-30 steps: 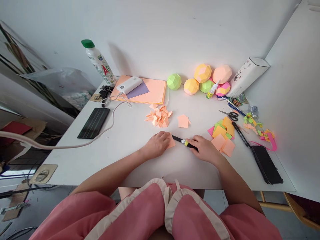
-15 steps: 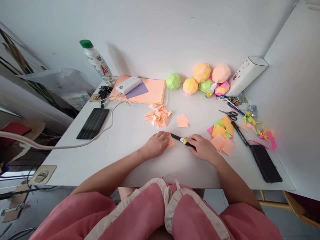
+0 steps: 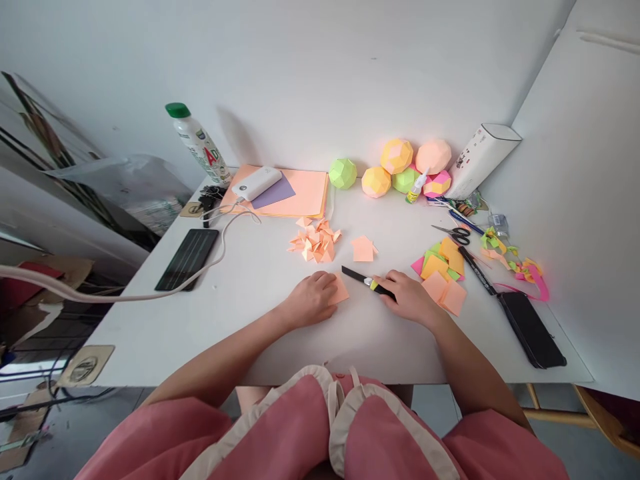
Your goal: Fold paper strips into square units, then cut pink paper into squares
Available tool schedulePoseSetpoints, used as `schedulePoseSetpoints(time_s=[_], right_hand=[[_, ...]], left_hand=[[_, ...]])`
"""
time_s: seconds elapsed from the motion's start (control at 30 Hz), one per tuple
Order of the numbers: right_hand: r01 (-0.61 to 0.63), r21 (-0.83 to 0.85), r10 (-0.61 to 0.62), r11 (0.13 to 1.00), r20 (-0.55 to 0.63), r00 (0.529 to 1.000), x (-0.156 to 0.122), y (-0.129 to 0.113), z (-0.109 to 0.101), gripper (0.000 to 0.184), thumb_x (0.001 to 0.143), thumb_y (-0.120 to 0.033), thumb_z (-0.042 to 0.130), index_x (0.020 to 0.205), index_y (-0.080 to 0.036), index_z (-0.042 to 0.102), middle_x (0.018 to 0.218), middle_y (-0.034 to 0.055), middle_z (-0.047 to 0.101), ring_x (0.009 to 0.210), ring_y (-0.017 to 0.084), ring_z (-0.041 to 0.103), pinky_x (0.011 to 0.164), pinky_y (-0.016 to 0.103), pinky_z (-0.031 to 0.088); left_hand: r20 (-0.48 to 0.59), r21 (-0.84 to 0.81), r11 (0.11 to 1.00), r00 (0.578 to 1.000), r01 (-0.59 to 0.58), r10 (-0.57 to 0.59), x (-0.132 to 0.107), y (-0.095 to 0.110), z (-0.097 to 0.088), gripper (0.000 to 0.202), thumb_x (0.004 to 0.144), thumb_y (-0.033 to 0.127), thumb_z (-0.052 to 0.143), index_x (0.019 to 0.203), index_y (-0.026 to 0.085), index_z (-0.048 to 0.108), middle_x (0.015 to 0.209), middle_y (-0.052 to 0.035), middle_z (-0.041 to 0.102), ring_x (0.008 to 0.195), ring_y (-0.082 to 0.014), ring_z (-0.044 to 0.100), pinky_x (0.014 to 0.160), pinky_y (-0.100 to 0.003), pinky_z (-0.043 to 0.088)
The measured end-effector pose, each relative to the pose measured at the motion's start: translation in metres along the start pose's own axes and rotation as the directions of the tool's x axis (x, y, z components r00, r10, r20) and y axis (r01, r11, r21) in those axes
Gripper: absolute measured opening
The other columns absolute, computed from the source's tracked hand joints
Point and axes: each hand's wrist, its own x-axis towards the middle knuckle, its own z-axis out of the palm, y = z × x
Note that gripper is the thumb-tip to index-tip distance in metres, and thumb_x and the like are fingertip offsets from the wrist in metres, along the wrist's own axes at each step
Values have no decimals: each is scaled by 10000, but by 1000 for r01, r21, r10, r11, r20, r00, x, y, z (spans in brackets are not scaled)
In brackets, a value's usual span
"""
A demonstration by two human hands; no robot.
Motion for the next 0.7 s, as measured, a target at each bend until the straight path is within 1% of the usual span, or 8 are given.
schedulePoseSetpoints(time_s=[0.1, 0.23, 0.3, 0.4, 0.47, 0.57, 0.63, 0.7], right_hand=[[14, -11, -14, 1000, -3, 1000, 0, 1, 1, 458, 886, -233, 469, 1342, -204, 490, 1058, 96, 573, 978, 219, 556, 701, 289, 466], [4, -17, -5, 1000, -42, 999, 1, 1, 2, 460, 881, -240, 470, 1338, -194, 493, 1041, 89, 581, 944, 211, 565, 678, 287, 464], [-19, -11, 17, 1000, -98, 995, 1, 2, 2, 453, 875, -244, 475, 1324, -201, 507, 1027, 81, 587, 914, 206, 571, 642, 281, 460], [-47, 7, 47, 999, -258, 965, 2, 6, 1, 434, 863, -240, 476, 1290, -202, 537, 991, 80, 591, 898, 207, 574, 605, 275, 459], [-54, 37, 64, 998, -397, 916, 2, 9, 0, 426, 865, -253, 465, 1278, -189, 544, 975, 88, 590, 890, 211, 576, 601, 280, 467], [-64, 119, 122, 991, -577, 807, 2, 15, -3, 428, 873, -291, 448, 1279, -189, 538, 969, 96, 585, 888, 218, 580, 636, 301, 490], [-79, 175, 176, 981, -652, 737, 3, 18, -5, 425, 871, -308, 451, 1272, -201, 542, 955, 94, 578, 890, 224, 581, 674, 321, 503], [-101, 212, 223, 972, -694, 684, 4, 21, -6, 421, 861, -322, 461, 1252, -202, 558, 939, 94, 574, 893, 234, 579, 714, 346, 507]], left_hand=[[3, -6, 1000, 1000, 5, -5, -1, 0, 1, 144, 774, 146, 519, 904, 146, 582, 1164, -147, 544, 1055, -276, 523, 812, -389, 510], [-62, 23, 1000, 998, -3, 4, 0, -1, 8, 281, 759, 29, 441, 974, 149, 577, 1100, -130, 579, 1011, -252, 540, 781, -368, 512], [-144, 29, 1000, 989, -11, 15, 2, -2, 14, 332, 759, -6, 407, 997, 150, 576, 1029, -117, 604, 966, -237, 551, 754, -352, 510], [-251, 26, 1000, 968, -6, 13, 7, -5, 19, 333, 764, -27, 379, 941, 162, 588, 902, -87, 621, 855, -205, 557, 708, -323, 499], [-277, 31, 999, 961, 10, -1, 17, -7, 19, 329, 773, -27, 366, 917, 167, 589, 880, -79, 619, 824, -194, 549, 702, -316, 489], [-291, 48, 998, 956, 49, -33, 43, -10, 16, 351, 795, -25, 336, 957, 165, 582, 934, -97, 611, 878, -212, 541, 731, -344, 473], [-288, 59, 996, 956, 73, -53, 66, -14, 18, 363, 804, -24, 321, 980, 167, 575, 971, -111, 603, 936, -230, 533, 780, -382, 460], [-269, 65, 994, 961, 87, -67, 87, -16, 22, 360, 790, -22, 335, 990, 160, 572, 1003, -127, 599, 977, -251, 526, 822, -420, 447]])
